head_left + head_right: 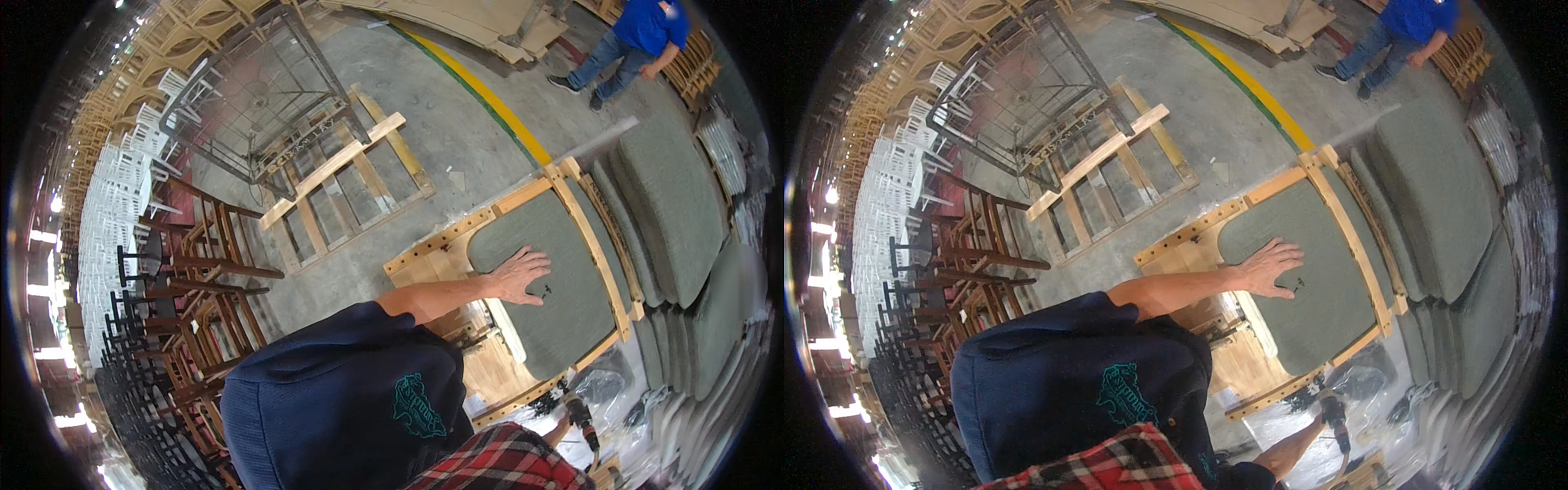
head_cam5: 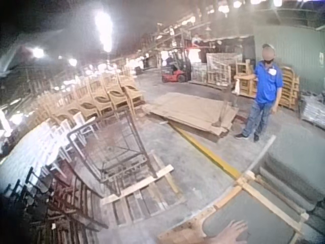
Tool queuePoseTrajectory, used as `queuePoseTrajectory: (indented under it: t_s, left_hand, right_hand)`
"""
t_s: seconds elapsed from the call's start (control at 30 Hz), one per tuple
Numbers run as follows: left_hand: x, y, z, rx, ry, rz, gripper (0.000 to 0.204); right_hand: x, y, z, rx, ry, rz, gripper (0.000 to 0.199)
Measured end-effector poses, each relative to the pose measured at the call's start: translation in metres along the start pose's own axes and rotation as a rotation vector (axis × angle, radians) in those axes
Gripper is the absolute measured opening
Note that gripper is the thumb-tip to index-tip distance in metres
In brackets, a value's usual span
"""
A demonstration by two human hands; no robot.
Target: The person uses a pneumatic nail gun to attach a green upholstered seat cushion to a wooden chair frame. They then place the cushion on the frame, align it, and secure it with small black plastic clips.
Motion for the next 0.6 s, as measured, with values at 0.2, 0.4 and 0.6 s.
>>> queuePoseTrajectory:
  t_s: [0.2, 0.4, 0.6]
  left_hand:
    - [0.01, -0.108, -0.059, -0.774, -0.171, 0.013, 0.031]
    - [-0.017, -0.296, -0.152, -1.5, 0.536, -0.006, 0.048]
    - [-0.056, -0.367, -0.183, -1.379, 0.926, -0.323, 0.046]
  right_hand:
    - [-0.004, 0.019, 0.022, 0.053, -0.014, 0.032, 0.035]
    - [-0.018, 0.025, 0.035, 0.082, -0.023, 0.043, 0.035]
    - [-0.026, 0.039, 0.054, 0.124, -0.055, 0.082, 0.035]
Point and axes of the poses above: each hand's wrist, its own x-axis towards the middle knuckle, its own y-axis out of the palm, z = x × y, the point moved 5 cm from there along x, towards the middle knuckle, and after that the axes turned 6 degrees about x, right-handed, at the moved point
